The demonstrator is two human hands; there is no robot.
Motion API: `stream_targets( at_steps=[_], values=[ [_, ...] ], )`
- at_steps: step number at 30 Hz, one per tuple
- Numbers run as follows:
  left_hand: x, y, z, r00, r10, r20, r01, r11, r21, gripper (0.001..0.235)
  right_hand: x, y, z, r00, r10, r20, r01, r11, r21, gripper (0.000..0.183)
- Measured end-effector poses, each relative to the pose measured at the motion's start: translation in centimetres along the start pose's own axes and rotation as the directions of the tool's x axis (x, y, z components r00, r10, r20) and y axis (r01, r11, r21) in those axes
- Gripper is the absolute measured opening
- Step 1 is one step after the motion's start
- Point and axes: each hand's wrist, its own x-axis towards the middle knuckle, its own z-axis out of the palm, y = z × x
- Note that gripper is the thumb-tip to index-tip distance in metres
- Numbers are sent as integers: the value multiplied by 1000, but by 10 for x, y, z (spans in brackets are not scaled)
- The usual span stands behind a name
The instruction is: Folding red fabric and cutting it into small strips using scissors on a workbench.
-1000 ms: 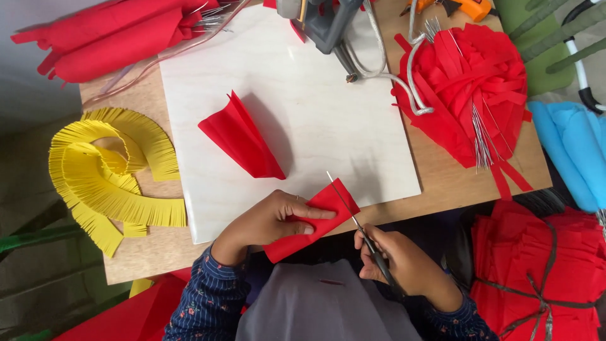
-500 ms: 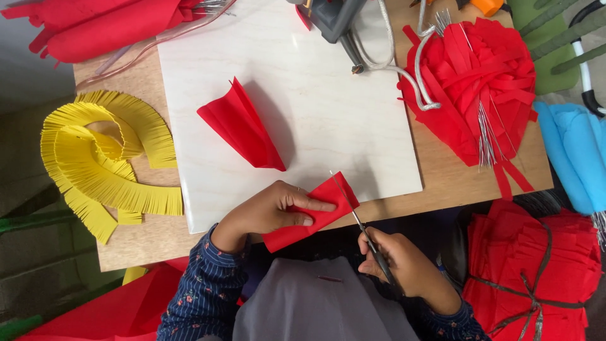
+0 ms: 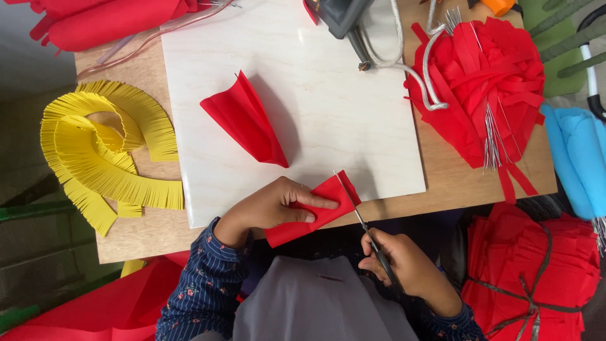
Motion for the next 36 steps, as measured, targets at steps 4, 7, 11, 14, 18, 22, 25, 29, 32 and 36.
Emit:
stream_targets(
  at_steps=[4,7,11,14,18,22,25,29,32,36],
  values=[
    [1,-5,-1,1000,14,2,-14,1000,-5,45,3,1,2,998,67,-9,-67,997,36,30],
    [3,-7,-2,1000,28,12,-28,1000,-11,45,6,4,3,985,170,-10,-169,982,84,26],
    [3,-9,-2,1000,11,13,-10,1000,-15,46,8,7,2,990,143,15,-143,982,127,25],
    [3,-12,-3,1000,10,11,-10,1000,-11,46,10,6,2,991,131,10,-131,985,111,24],
    [5,-11,-4,1000,-14,-14,14,1000,7,45,14,10,7,987,164,5,-161,968,194,24],
    [4,-8,-7,1000,-10,15,10,1000,-1,47,14,21,4,987,154,35,-158,959,236,28],
    [5,-7,-8,999,31,41,-31,1000,-5,42,13,19,0,996,61,60,-74,963,260,33],
    [6,-8,-6,997,25,77,-23,999,-35,40,14,14,-1,996,49,69,-66,963,262,35],
    [5,-10,-6,997,26,77,-23,999,-38,41,16,10,-2,998,36,60,-50,965,257,33],
    [2,-10,-8,998,17,59,-14,999,-44,40,17,11,-7,1000,-16,25,8,958,288,31]
  ],
)
